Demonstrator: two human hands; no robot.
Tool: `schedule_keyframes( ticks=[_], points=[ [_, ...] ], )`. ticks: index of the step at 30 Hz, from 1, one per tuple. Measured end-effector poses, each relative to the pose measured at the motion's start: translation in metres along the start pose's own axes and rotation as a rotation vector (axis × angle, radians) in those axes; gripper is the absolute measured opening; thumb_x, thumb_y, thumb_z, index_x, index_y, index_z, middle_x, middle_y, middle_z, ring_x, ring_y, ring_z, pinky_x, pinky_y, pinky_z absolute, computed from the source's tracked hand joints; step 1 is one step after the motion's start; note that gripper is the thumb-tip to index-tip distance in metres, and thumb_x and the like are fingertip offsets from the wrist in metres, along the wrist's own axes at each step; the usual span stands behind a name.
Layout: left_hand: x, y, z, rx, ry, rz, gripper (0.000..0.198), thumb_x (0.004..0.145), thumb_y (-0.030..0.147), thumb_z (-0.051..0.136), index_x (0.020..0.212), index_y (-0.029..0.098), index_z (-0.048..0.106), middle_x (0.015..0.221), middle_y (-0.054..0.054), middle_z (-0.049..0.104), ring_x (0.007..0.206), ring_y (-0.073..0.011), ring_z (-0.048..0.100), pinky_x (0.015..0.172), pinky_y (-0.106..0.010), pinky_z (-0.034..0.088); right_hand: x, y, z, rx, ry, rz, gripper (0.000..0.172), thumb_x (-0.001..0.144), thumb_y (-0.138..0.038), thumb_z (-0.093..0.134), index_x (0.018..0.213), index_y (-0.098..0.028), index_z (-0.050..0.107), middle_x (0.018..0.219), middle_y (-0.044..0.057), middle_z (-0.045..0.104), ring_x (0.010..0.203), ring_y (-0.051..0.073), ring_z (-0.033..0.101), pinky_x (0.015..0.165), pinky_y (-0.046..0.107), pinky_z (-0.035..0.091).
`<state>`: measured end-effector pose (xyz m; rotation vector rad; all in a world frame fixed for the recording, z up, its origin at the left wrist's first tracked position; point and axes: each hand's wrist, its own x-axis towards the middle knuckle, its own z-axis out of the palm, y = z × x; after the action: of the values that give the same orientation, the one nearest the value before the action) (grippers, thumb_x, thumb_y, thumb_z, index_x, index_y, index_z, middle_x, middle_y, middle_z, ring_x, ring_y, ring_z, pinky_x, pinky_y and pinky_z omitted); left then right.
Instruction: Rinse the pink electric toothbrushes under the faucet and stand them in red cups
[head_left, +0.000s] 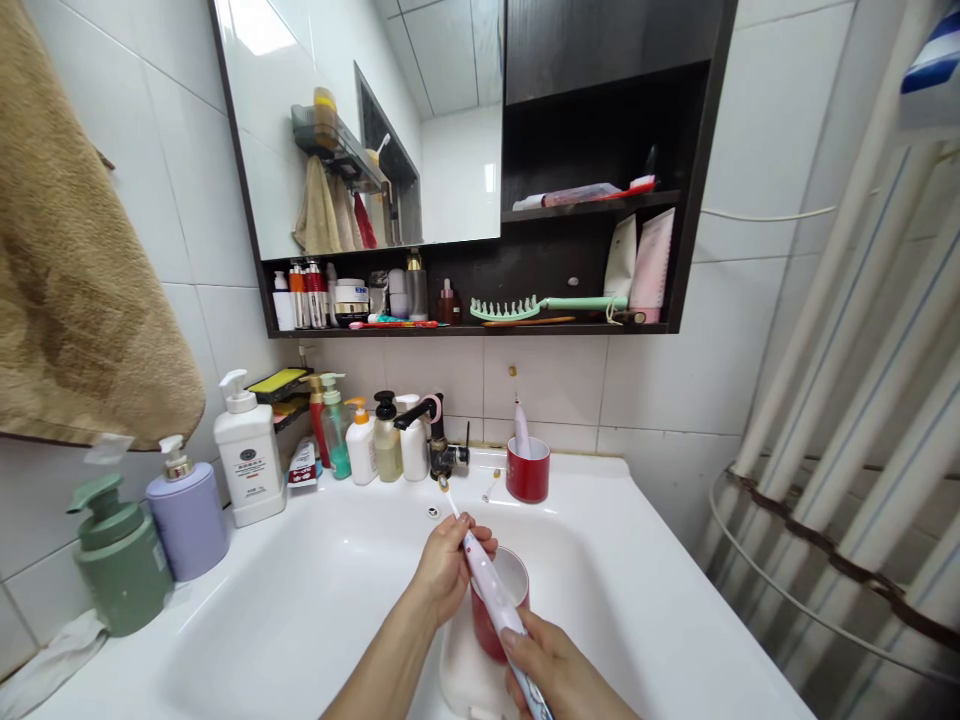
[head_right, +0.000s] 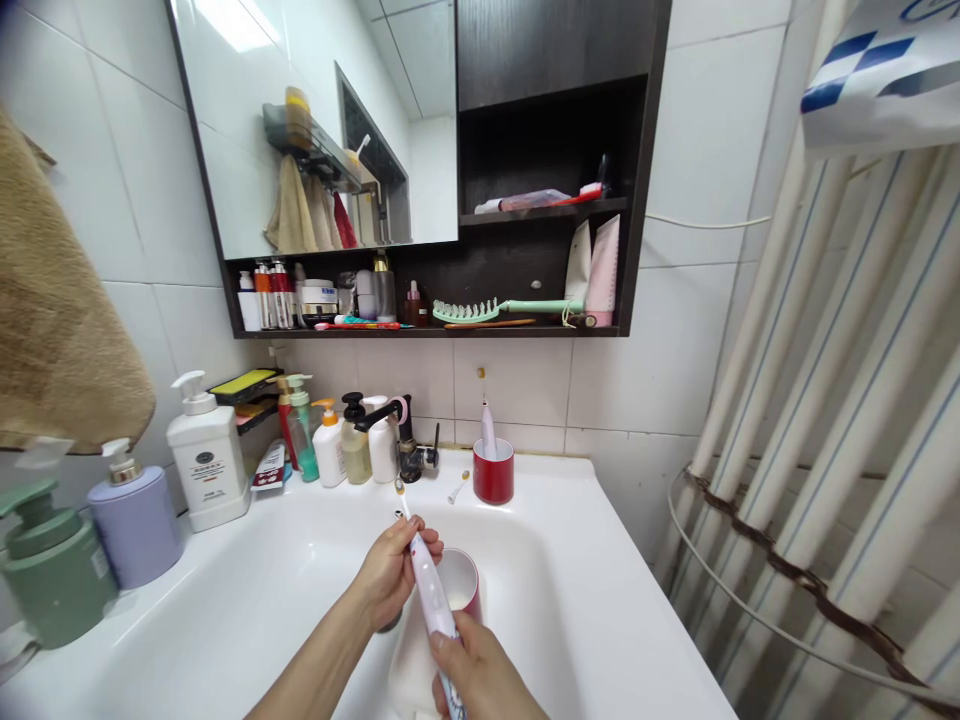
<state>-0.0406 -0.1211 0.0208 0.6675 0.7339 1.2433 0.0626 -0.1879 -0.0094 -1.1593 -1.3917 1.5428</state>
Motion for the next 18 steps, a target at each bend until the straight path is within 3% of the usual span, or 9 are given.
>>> schedule_keyframes(
  ticks=[8,15,18],
  points=[
    [-0.0018,0.0007,0.0004,-0.075,-0.081,-0.035,0.012,0.067,0.024,0.048,0.061,0.015,0.041,0.049,0.001,0.052,0.047,-0.0099,0.052,0.057,-0.026,0.04,-0.0064,-0.008,0.0029,0.16,-0.036,0.071,0.032,0.067,-0.048,0.036,0.074,-0.017,0.036,0.042,-0.007,0.042,0.026,0.002,0.032,0.029,0.015,0.019],
    [-0.0038,-0.0005,0.0021,-0.093,-0.168,-0.038,0.013,0.067,0.025,0.048,0.062,0.015,0.042,0.049,0.001,0.05,0.047,-0.0098,0.05,0.06,-0.028,0.039,-0.0048,-0.0088,0.0043,0.008,0.057,-0.018,0.035,0.064,-0.051,0.039,0.074,-0.018,0.034,0.04,-0.01,0.037,0.025,0.001,0.029,0.027,0.014,0.02],
    [-0.0039,0.0001,0.002,-0.116,-0.183,-0.045,0.013,0.066,0.024,0.048,0.06,0.015,0.041,0.048,0.002,0.049,0.046,-0.0091,0.049,0.059,-0.027,0.039,-0.0056,-0.0098,0.0045,0.082,0.007,0.045,0.035,0.065,-0.052,0.035,0.075,-0.018,0.033,0.043,-0.009,0.04,0.024,0.002,0.031,0.027,0.014,0.019]
  ],
)
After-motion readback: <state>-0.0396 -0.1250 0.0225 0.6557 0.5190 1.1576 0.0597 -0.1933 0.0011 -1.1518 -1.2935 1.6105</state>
